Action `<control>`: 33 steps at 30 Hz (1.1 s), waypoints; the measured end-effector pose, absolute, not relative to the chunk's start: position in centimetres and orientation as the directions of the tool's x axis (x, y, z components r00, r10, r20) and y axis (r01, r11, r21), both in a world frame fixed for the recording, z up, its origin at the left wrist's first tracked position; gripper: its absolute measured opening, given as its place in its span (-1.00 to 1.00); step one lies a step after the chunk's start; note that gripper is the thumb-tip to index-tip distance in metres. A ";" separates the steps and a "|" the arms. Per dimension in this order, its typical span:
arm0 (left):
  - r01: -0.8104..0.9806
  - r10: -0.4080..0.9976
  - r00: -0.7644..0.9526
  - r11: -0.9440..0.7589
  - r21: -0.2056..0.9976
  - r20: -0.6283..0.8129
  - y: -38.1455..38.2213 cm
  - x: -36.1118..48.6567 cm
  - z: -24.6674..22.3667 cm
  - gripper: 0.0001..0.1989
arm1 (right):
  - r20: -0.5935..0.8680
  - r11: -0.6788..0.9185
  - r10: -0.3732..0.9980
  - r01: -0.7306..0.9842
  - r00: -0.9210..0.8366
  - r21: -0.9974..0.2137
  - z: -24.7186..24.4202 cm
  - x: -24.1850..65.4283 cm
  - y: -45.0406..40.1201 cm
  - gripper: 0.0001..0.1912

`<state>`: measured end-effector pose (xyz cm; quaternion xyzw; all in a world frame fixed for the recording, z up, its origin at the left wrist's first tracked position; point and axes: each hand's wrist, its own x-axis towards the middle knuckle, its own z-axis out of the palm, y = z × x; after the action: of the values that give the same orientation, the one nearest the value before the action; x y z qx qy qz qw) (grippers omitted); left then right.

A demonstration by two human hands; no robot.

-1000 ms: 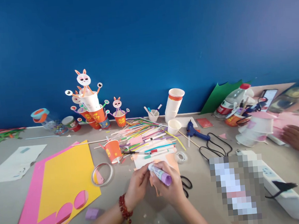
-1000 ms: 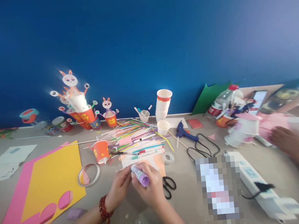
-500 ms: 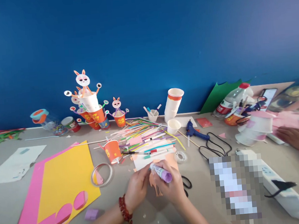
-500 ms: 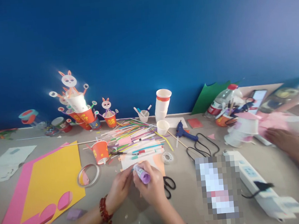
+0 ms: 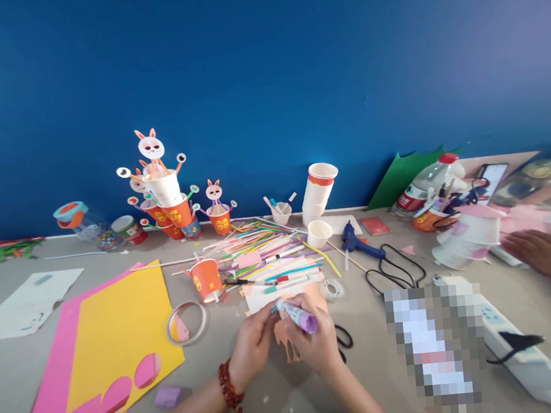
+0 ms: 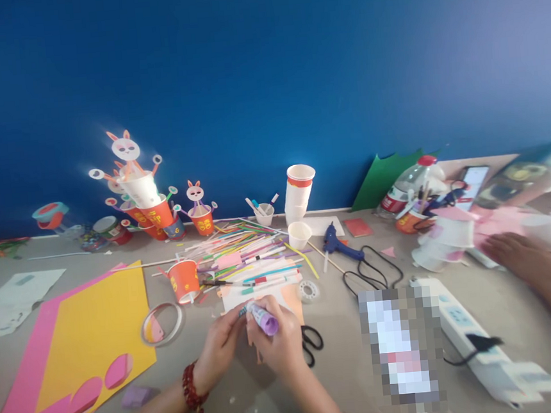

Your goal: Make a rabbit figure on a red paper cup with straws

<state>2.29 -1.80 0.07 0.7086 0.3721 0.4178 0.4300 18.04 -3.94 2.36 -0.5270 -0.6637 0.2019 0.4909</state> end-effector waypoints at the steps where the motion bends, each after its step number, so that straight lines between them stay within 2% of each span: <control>1: 0.158 0.887 0.376 -0.346 0.925 0.268 -1.8 2.3 0.1 -0.63 | 0.435 0.352 0.899 0.504 0.053 -0.789 2.3 18.1 -3.9 -0.94; 16: 0.101 0.919 0.326 -0.266 0.959 0.221 -1.9 2.5 0.2 -0.66 | 0.477 0.397 0.878 0.510 0.030 -0.763 2.9 18.0 -3.7 -0.92; 21: 0.101 0.933 0.296 -0.245 0.964 0.206 -2.0 2.4 0.2 -0.66 | 0.534 0.383 0.841 0.594 0.093 -0.707 2.5 19.1 -3.4 -0.92; 25: 0.101 0.945 0.288 -0.192 0.976 0.156 -1.9 2.5 0.3 -0.65 | 0.553 0.406 0.823 0.545 0.131 -0.734 1.9 19.3 -3.6 -0.87; 30: 0.006 0.952 0.285 -0.115 0.993 0.108 -1.9 2.7 0.7 -0.65 | 0.593 0.502 0.805 0.525 0.007 -0.688 1.9 18.2 -3.7 -0.81; 33: -0.038 0.956 0.278 -0.083 0.996 0.090 -1.9 2.7 0.9 -0.65 | 0.610 0.501 0.792 0.563 0.006 -0.657 2.0 18.1 -3.6 -0.82</control>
<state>2.72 -1.93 0.87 0.5806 0.3955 0.4522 0.5495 18.07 -3.61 1.95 -0.4868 -0.6961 0.1113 0.5159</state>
